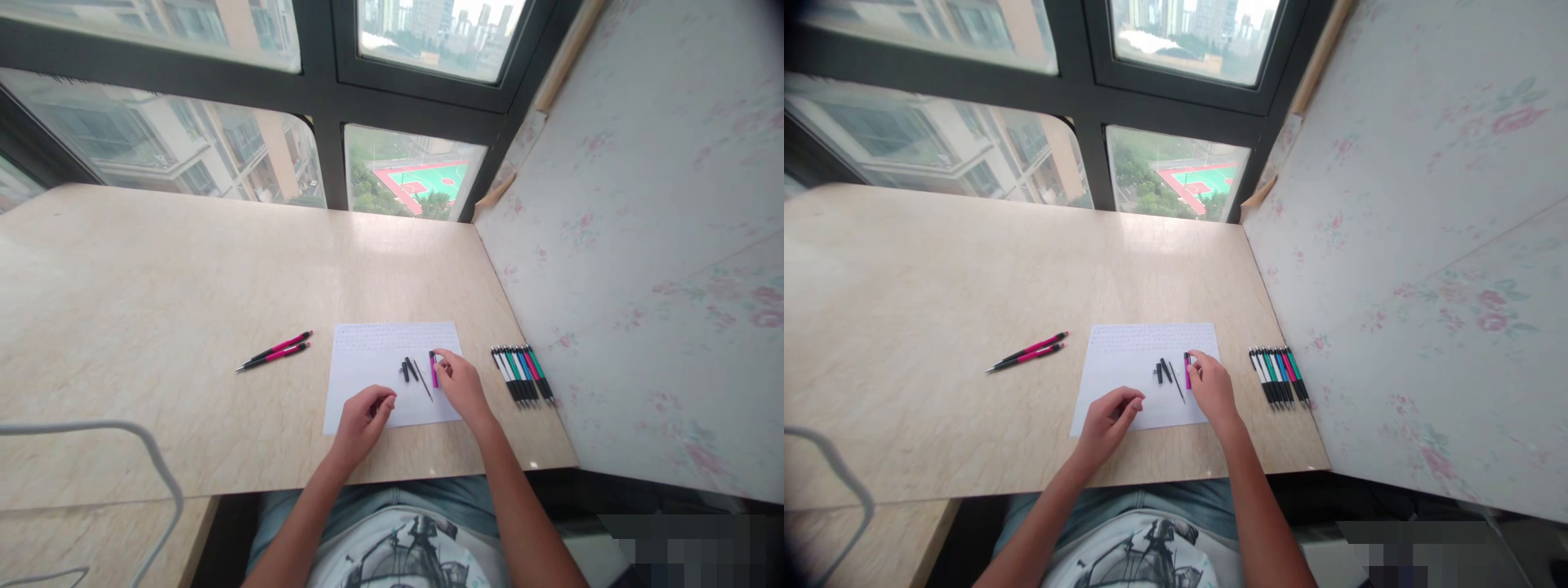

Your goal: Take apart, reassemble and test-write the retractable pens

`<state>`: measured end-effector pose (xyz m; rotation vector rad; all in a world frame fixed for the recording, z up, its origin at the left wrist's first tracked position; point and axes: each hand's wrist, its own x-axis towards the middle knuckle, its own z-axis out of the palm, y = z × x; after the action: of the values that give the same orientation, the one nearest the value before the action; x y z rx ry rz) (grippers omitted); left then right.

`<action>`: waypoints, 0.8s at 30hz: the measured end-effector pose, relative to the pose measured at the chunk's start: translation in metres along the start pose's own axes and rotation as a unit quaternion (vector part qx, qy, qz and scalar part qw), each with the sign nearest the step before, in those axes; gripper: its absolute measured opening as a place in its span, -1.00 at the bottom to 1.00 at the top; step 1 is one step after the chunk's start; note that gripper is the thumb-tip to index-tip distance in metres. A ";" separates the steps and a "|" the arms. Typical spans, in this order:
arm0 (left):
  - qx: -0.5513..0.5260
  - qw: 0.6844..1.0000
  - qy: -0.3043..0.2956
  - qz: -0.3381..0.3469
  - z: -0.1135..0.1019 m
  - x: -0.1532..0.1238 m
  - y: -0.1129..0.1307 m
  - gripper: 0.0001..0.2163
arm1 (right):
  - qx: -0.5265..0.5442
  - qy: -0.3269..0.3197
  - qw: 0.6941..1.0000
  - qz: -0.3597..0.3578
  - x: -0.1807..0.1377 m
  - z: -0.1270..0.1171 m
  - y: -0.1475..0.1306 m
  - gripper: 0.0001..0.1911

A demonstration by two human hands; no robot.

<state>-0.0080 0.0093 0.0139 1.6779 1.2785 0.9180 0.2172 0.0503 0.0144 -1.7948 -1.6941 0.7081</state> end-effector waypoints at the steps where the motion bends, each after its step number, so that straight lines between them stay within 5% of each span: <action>1: -0.001 1.000 0.000 -0.001 0.000 0.000 0.000 -0.79 | -0.012 -0.004 1.000 -0.010 0.002 0.000 0.000 -0.65; 15: 0.004 1.000 -0.006 -0.001 -0.001 0.000 0.001 -0.79 | -0.090 0.018 0.994 -0.065 0.007 0.011 0.003 -0.68; 24: -0.006 1.000 0.003 -0.005 0.000 0.000 0.001 -0.80 | 0.011 0.105 0.994 -0.016 -0.015 0.004 0.009 -0.66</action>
<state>-0.0080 0.0093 0.0149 1.6594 1.2823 0.9244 0.2192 0.0351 0.0052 -1.7558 -1.5652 0.5033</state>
